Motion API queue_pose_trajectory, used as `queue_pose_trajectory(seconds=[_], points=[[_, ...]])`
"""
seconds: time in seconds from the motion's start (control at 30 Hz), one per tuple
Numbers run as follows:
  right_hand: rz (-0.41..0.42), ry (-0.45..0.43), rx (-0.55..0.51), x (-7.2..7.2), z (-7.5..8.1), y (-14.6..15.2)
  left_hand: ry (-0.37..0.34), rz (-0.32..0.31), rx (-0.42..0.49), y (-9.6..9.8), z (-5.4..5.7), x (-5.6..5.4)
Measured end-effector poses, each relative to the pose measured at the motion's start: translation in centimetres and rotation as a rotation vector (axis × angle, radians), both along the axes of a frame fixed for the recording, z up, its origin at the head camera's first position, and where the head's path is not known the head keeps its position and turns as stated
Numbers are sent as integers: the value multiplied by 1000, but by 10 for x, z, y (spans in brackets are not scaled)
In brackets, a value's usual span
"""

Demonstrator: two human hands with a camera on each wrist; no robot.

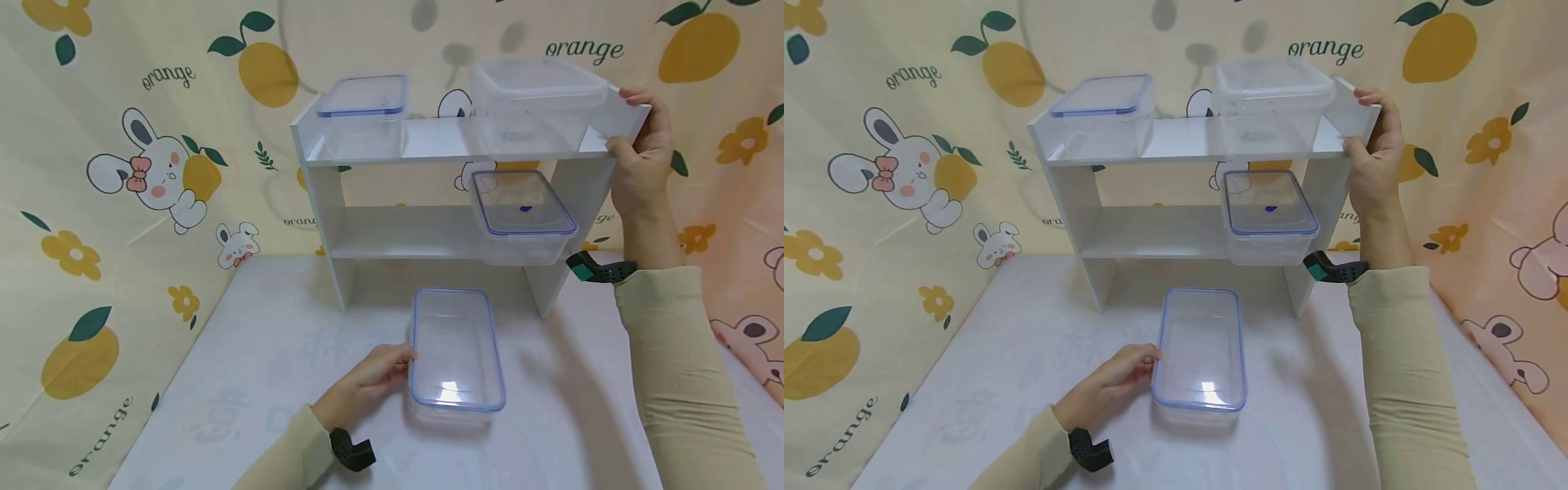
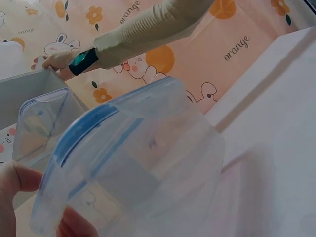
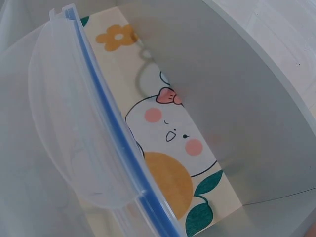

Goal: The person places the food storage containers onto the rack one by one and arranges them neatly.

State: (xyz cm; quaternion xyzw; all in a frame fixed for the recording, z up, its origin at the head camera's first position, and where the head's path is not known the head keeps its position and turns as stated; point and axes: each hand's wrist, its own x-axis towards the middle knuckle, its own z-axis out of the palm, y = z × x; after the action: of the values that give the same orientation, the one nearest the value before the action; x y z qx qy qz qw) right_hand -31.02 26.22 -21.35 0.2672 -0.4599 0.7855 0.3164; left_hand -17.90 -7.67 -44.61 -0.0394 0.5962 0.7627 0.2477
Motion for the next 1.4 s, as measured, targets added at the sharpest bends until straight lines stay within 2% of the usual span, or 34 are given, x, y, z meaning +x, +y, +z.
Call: queue_pose_trajectory(seconds=[0.23,0.5,1.4], points=[[-15,30,21,-1,-1,0,1,-15,17,-8,5,0],[8,-6,3,-1,0,1,29,-12,-26,-15,15,-1],[-24,-13,21,-1,1,0,66,-52,47,-41,46,-2]])
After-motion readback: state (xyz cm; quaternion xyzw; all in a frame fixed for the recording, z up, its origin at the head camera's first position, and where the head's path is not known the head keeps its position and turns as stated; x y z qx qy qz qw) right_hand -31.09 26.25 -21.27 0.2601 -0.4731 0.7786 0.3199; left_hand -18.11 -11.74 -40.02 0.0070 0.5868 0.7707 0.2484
